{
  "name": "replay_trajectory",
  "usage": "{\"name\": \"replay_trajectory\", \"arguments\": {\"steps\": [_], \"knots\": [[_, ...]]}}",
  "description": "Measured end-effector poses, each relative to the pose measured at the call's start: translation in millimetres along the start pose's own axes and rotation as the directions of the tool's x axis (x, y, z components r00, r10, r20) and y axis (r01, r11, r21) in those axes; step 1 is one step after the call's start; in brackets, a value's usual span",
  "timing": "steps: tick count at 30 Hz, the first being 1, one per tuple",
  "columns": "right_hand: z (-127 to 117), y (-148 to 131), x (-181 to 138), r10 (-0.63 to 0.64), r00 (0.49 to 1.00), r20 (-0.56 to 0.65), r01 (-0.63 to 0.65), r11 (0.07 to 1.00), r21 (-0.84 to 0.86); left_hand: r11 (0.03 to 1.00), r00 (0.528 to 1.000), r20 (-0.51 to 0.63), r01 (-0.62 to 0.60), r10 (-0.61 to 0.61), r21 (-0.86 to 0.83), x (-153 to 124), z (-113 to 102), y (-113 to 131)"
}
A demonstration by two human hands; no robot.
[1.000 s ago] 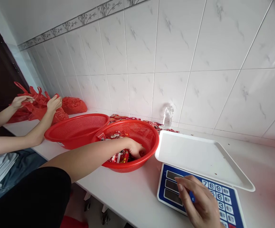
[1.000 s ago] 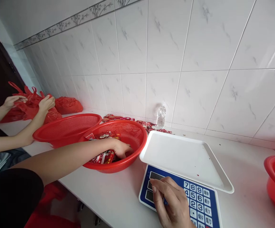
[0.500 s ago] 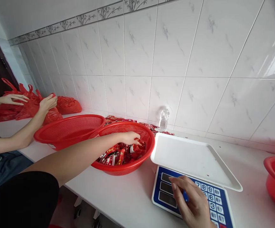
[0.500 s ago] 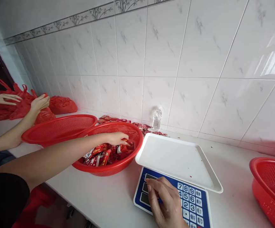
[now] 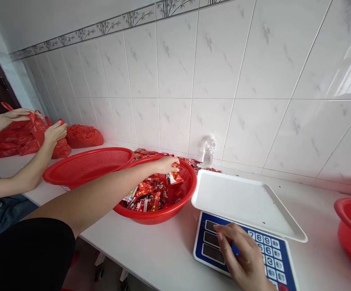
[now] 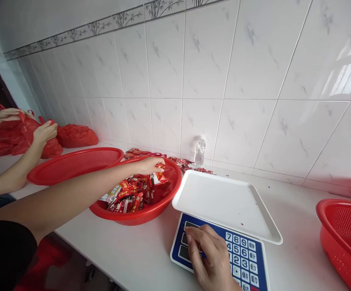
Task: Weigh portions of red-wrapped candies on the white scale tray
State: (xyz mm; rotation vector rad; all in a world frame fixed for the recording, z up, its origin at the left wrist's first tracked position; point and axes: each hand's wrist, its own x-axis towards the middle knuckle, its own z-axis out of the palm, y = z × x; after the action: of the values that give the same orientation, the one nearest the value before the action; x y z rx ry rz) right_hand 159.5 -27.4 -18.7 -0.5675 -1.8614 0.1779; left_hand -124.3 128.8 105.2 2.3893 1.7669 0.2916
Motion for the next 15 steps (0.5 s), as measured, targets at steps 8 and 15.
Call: {"name": "replay_trajectory", "arguments": {"steps": [8, 15], "knots": [[0, -1, 0, -0.001, 1.0, 0.008, 0.001, 1.0, -0.008, 0.934, 0.981, -0.153, 0.055, -0.115, -0.353, 9, -5, 40], [1, 0, -1, 0.001, 1.0, 0.003, -0.001, 1.0, -0.02, 0.716, 0.98, 0.165, 0.035, 0.112, -0.698, 9, 8, 78]]}}
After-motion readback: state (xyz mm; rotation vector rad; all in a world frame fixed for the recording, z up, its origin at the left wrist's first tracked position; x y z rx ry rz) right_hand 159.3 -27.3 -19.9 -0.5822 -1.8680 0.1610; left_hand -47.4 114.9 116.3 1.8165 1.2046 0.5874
